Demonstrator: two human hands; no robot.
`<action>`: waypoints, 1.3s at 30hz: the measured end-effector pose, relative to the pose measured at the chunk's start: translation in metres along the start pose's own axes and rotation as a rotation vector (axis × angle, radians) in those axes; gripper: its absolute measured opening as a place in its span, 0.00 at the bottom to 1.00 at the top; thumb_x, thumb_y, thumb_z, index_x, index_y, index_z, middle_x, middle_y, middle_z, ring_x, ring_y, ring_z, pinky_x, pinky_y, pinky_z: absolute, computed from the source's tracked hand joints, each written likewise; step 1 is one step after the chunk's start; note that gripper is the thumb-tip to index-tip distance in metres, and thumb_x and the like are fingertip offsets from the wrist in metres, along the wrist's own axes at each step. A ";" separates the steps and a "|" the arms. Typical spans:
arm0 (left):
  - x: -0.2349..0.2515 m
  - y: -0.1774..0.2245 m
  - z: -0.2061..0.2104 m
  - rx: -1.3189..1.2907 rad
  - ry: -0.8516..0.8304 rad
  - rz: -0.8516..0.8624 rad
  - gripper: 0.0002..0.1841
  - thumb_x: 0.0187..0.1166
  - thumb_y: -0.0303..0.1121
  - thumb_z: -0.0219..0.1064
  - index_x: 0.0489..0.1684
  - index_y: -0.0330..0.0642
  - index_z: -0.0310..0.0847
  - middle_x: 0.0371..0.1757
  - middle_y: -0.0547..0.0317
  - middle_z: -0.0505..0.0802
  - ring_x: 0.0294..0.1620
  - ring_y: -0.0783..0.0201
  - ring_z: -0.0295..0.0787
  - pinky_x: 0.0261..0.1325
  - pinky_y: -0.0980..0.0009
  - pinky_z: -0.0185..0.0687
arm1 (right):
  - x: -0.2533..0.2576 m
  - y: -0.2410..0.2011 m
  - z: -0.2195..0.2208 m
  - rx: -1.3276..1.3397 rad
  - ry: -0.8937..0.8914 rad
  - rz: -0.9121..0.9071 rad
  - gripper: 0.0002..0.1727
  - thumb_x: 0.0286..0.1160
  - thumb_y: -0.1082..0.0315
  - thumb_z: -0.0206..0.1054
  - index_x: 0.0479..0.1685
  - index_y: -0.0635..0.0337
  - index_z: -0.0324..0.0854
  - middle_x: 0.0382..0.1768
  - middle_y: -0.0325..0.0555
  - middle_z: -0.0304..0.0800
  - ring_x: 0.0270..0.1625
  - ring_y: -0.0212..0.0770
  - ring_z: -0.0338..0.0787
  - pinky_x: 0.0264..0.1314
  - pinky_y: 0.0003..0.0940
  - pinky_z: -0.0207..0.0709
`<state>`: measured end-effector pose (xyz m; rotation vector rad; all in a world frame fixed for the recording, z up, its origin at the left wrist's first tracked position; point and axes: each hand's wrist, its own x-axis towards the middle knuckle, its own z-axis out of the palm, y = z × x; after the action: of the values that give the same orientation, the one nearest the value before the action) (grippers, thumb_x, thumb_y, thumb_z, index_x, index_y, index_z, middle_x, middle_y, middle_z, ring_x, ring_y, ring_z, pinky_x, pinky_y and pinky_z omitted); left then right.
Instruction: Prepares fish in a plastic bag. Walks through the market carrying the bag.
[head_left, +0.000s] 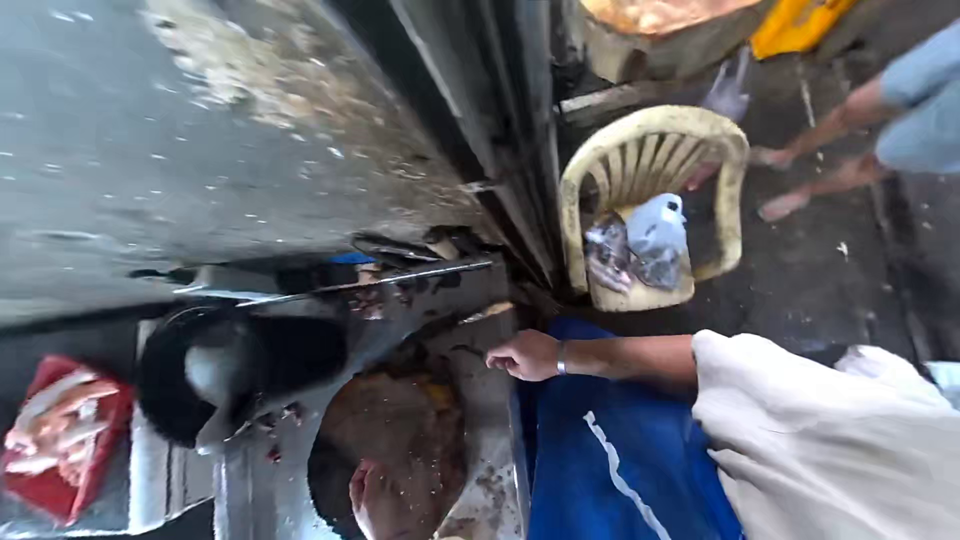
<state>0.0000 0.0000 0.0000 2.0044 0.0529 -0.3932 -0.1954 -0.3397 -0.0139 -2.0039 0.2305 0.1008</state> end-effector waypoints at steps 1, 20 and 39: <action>-0.018 0.004 0.015 -0.015 -0.006 0.008 0.18 0.90 0.36 0.55 0.75 0.42 0.68 0.53 0.63 0.85 0.43 0.74 0.84 0.47 0.72 0.84 | -0.008 0.006 0.011 0.124 -0.003 0.066 0.19 0.84 0.66 0.64 0.71 0.54 0.83 0.64 0.49 0.90 0.67 0.48 0.89 0.75 0.54 0.78; -0.153 -0.074 0.276 0.617 -0.826 0.390 0.19 0.90 0.39 0.57 0.69 0.37 0.81 0.63 0.46 0.91 0.57 0.59 0.92 0.64 0.59 0.89 | -0.180 0.118 -0.014 0.833 0.131 0.744 0.24 0.88 0.55 0.63 0.77 0.55 0.76 0.62 0.57 0.89 0.53 0.55 0.93 0.53 0.54 0.88; -0.171 0.036 0.776 0.897 -1.120 0.454 0.26 0.87 0.47 0.62 0.74 0.37 0.76 0.69 0.41 0.87 0.70 0.48 0.86 0.73 0.46 0.81 | -0.224 0.502 -0.191 0.020 0.605 0.851 0.18 0.67 0.69 0.71 0.57 0.46 0.91 0.81 0.58 0.72 0.80 0.70 0.70 0.73 0.77 0.68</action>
<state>-0.3491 -0.6770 -0.2290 2.2201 -1.4573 -1.3315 -0.5244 -0.6941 -0.3375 -1.7415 1.4493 0.0225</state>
